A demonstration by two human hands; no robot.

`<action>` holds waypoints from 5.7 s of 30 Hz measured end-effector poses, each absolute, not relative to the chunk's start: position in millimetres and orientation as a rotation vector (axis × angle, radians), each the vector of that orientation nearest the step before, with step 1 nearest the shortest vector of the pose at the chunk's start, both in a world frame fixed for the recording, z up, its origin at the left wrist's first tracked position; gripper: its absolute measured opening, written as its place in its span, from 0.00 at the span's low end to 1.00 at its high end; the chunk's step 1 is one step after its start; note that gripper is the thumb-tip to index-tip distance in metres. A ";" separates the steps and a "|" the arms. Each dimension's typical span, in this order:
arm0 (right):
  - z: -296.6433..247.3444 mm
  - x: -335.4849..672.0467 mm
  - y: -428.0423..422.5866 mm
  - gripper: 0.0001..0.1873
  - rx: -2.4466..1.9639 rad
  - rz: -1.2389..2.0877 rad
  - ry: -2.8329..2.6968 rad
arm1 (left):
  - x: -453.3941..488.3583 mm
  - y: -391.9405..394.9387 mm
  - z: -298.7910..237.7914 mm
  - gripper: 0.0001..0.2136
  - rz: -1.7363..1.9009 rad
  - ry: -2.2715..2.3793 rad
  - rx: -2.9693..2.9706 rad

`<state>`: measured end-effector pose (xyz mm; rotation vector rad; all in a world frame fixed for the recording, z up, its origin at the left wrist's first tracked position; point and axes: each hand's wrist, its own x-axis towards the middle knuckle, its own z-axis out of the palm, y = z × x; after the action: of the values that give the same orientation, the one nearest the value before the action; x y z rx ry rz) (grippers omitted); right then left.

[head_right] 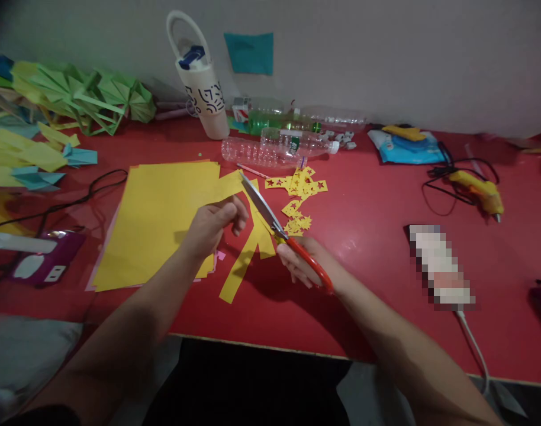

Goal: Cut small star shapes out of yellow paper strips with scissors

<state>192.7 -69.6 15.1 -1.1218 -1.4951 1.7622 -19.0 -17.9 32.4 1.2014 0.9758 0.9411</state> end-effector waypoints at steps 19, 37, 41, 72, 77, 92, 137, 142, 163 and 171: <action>14.1 193.9 -72.8 0.26 -1.300 1.704 -1.711 | -26.8 -11.2 27.1 0.10 1.275 1.051 1.183; 19.9 190.7 -72.7 0.28 -1.328 1.716 -1.677 | -25.1 -10.2 29.5 0.08 1.261 1.015 1.133; 22.1 189.7 -73.6 0.29 -1.398 1.720 -1.656 | -25.9 -10.5 29.3 0.09 1.263 0.992 1.125; 24.9 190.5 -71.0 0.26 -1.481 1.715 -1.673 | -29.3 -6.9 34.1 0.08 1.213 1.021 1.100; 20.4 192.5 -70.4 0.28 -1.424 1.717 -1.687 | -31.1 -6.1 29.9 0.10 1.215 0.958 1.098; 12.3 190.2 -73.9 0.30 -1.263 1.728 -1.635 | -18.8 -17.3 24.5 0.15 1.289 1.063 1.220; 22.9 177.0 -78.8 0.31 -1.348 1.700 -1.534 | -12.0 -24.3 21.3 0.19 1.094 1.087 1.204; 22.5 178.3 -78.2 0.30 -1.324 1.691 -1.554 | -11.5 -22.3 18.3 0.15 1.293 0.991 1.093; 25.8 179.3 -76.0 0.27 -1.425 1.716 -1.582 | -19.5 -10.5 28.5 0.05 1.428 0.873 1.080; 22.2 181.8 -74.4 0.27 -1.370 1.725 -1.609 | -22.7 -7.2 24.4 0.06 1.412 0.923 1.164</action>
<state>181.8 -74.4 22.2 -1.3695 -1.6089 1.7249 -22.7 -7.2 24.4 1.1642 0.9228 1.4117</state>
